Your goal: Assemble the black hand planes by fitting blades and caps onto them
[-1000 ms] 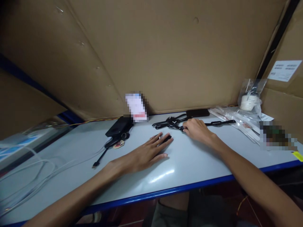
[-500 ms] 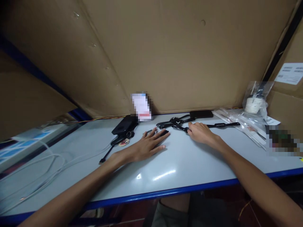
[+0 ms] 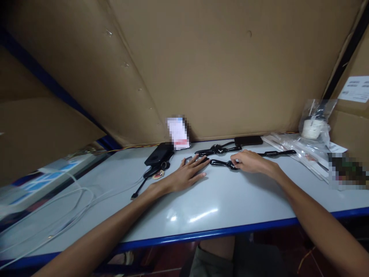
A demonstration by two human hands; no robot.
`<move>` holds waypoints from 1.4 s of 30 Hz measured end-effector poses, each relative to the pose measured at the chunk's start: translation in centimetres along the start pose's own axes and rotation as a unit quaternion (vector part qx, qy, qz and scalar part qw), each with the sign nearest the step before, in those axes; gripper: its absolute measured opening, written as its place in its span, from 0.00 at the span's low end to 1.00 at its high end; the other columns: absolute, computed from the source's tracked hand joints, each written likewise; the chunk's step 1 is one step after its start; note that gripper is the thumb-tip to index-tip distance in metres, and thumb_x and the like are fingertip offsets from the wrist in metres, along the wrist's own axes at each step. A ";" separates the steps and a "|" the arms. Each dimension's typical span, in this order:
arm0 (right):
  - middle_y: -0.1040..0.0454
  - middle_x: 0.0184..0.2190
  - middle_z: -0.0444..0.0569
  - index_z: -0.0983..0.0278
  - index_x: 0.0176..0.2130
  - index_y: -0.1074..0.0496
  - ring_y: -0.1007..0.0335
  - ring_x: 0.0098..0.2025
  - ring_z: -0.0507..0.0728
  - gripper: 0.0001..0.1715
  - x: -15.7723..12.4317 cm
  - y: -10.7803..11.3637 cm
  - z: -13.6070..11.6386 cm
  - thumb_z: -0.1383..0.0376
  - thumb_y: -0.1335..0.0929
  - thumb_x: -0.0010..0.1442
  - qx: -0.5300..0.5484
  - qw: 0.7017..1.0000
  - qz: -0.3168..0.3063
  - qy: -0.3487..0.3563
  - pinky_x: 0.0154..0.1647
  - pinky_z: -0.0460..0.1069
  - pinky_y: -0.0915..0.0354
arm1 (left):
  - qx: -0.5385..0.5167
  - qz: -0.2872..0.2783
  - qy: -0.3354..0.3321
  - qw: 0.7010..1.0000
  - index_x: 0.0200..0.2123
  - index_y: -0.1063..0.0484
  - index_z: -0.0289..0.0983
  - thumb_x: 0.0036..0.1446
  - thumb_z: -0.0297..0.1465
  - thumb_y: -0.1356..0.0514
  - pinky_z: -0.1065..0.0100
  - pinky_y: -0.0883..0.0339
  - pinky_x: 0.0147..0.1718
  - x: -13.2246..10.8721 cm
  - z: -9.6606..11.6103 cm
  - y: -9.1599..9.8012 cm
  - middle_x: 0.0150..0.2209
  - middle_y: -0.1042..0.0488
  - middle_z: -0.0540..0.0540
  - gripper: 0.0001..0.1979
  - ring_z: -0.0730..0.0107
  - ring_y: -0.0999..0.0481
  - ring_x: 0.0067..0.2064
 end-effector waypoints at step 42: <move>0.26 0.27 0.43 0.63 0.37 0.25 0.33 0.30 0.53 0.10 1.6 -2.2 -1.5 0.76 0.33 0.60 0.131 0.976 0.173 -0.009 0.34 0.48 0.42 | 0.004 0.084 -0.117 0.990 0.60 0.27 0.38 0.71 0.37 0.45 0.61 0.32 0.38 -0.6 5.6 2.2 0.44 0.20 0.41 0.19 0.57 0.20 0.41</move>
Point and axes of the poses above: each hand's wrist, its own x-axis towards the middle knuckle, its own y-axis out of the back of the hand, z = x × y, the point moved 9 cm from there along x, towards the middle knuckle
